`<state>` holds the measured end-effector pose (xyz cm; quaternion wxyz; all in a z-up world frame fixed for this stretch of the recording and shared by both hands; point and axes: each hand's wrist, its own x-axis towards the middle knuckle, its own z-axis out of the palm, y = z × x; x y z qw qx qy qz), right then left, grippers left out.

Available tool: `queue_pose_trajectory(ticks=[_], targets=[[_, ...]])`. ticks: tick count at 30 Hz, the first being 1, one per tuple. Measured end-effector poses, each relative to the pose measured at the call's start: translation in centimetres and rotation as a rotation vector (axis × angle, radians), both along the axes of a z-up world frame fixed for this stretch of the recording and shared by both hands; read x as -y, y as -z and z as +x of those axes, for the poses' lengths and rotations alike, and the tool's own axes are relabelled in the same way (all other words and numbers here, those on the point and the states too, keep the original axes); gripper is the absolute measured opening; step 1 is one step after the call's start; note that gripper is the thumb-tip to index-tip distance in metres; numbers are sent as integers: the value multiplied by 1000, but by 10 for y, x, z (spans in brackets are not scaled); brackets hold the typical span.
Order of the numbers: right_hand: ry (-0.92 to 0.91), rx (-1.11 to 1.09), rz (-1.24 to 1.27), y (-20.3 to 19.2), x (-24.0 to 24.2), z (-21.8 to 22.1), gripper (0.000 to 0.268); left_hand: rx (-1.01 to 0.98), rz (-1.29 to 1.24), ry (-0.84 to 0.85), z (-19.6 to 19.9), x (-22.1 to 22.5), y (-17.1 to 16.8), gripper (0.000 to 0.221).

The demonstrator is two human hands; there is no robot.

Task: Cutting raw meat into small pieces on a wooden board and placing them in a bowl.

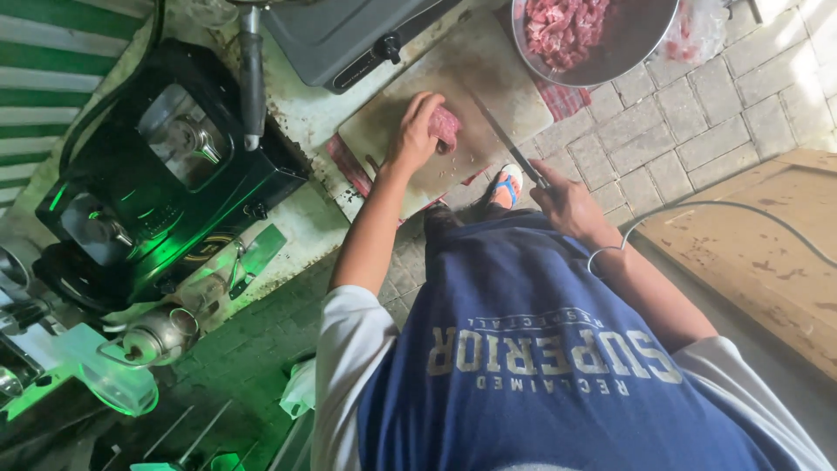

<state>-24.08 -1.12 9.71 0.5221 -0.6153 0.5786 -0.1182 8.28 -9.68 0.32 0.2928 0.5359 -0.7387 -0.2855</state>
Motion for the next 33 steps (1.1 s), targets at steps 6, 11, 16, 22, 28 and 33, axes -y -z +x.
queue_pose_trajectory(ticks=[6, 11, 16, 22, 28, 33], targets=[[-38, 2, -11, -16, 7, 18, 55, 48, -402, -207, -10, -6, 12, 30], [-32, 57, -74, -20, 12, 32, 53, -91, -460, -240, -23, -22, 64, 26], [-78, 28, -159, -22, 18, 42, 52, -11, -516, -297, -20, -16, 46, 30], [-174, -96, -169, -54, 28, 52, 52, 70, -564, -290, -16, -16, 147, 24], [-233, -153, -130, -70, 37, 55, 54, -155, -643, -409, -31, -23, 149, 25], [-278, -309, -129, -78, 39, 60, 54, -76, -583, -375, -26, -24, 93, 25]])
